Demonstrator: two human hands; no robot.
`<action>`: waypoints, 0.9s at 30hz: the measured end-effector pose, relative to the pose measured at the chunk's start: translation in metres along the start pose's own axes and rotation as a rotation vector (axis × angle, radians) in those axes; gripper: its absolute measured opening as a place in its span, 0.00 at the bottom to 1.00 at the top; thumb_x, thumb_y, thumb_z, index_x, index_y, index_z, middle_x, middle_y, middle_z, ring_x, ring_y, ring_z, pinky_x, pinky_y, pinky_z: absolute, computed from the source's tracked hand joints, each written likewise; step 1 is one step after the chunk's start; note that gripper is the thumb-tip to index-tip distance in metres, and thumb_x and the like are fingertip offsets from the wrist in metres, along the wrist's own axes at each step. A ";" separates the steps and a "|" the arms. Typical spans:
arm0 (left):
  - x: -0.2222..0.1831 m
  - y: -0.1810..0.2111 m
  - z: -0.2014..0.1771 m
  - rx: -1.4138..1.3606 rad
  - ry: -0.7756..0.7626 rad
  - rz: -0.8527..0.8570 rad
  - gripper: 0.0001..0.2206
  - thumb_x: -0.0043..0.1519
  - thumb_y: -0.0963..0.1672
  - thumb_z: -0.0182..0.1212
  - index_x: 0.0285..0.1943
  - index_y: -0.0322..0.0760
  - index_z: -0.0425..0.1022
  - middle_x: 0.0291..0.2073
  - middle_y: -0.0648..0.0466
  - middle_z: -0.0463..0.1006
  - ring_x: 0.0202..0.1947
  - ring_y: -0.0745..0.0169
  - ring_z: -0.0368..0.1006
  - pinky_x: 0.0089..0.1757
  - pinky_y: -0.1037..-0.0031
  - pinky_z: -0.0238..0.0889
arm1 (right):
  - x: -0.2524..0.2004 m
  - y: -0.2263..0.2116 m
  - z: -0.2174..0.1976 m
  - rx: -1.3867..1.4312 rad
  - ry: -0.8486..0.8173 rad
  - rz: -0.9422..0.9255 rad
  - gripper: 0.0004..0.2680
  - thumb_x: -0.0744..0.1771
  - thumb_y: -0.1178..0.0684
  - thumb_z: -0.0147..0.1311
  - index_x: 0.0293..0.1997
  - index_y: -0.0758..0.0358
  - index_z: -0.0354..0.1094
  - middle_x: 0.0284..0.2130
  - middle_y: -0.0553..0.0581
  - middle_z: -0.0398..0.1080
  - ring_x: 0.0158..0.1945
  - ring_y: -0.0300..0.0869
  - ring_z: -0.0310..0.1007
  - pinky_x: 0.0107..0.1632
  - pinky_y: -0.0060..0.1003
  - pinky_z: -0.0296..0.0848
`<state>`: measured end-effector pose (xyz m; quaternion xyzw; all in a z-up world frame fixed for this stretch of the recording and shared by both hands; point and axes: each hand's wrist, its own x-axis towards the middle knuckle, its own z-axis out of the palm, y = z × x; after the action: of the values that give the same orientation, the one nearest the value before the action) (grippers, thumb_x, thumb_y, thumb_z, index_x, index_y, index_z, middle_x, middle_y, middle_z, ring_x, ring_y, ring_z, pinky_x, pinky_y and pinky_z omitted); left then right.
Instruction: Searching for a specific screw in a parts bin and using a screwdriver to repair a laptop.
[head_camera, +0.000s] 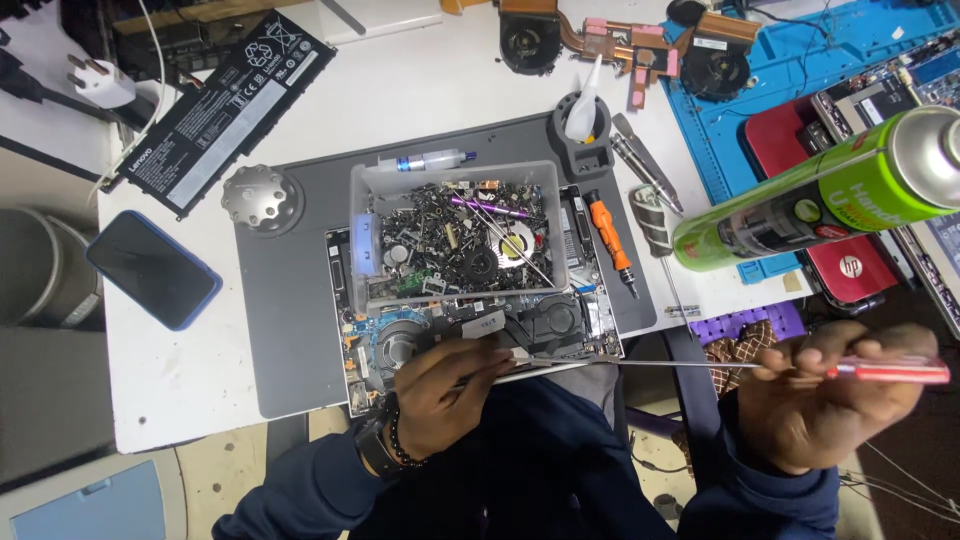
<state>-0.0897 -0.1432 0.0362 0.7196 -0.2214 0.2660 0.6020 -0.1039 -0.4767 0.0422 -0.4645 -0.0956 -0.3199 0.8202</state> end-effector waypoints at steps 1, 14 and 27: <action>-0.002 -0.003 0.000 0.000 0.001 0.004 0.05 0.60 0.35 0.67 0.43 0.31 0.81 0.36 0.46 0.84 0.34 0.57 0.84 0.40 0.73 0.82 | 0.003 0.001 0.009 0.002 -0.001 -0.003 0.05 0.74 0.65 0.49 0.51 0.59 0.65 0.32 0.58 0.71 0.37 0.37 0.80 0.43 0.40 0.89; 0.015 0.009 -0.002 -0.240 -0.245 -0.349 0.10 0.63 0.42 0.66 0.51 0.33 0.79 0.46 0.48 0.84 0.43 0.58 0.83 0.45 0.73 0.78 | 0.009 -0.002 0.005 0.018 -0.134 0.156 0.07 0.71 0.57 0.58 0.53 0.56 0.66 0.45 0.49 0.75 0.47 0.34 0.81 0.50 0.36 0.87; -0.009 0.002 0.001 0.103 -0.600 0.045 0.13 0.67 0.42 0.65 0.59 0.38 0.75 0.55 0.51 0.79 0.59 0.51 0.75 0.63 0.60 0.65 | -0.027 -0.021 -0.140 -3.244 0.651 -1.204 0.16 0.75 0.41 0.35 0.38 0.45 0.73 0.34 0.40 0.74 0.39 0.29 0.74 0.46 0.23 0.75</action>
<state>-0.0973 -0.1442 0.0316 0.7905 -0.3914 0.0654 0.4666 -0.1574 -0.5876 -0.0319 0.5643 -0.3005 0.3859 0.6651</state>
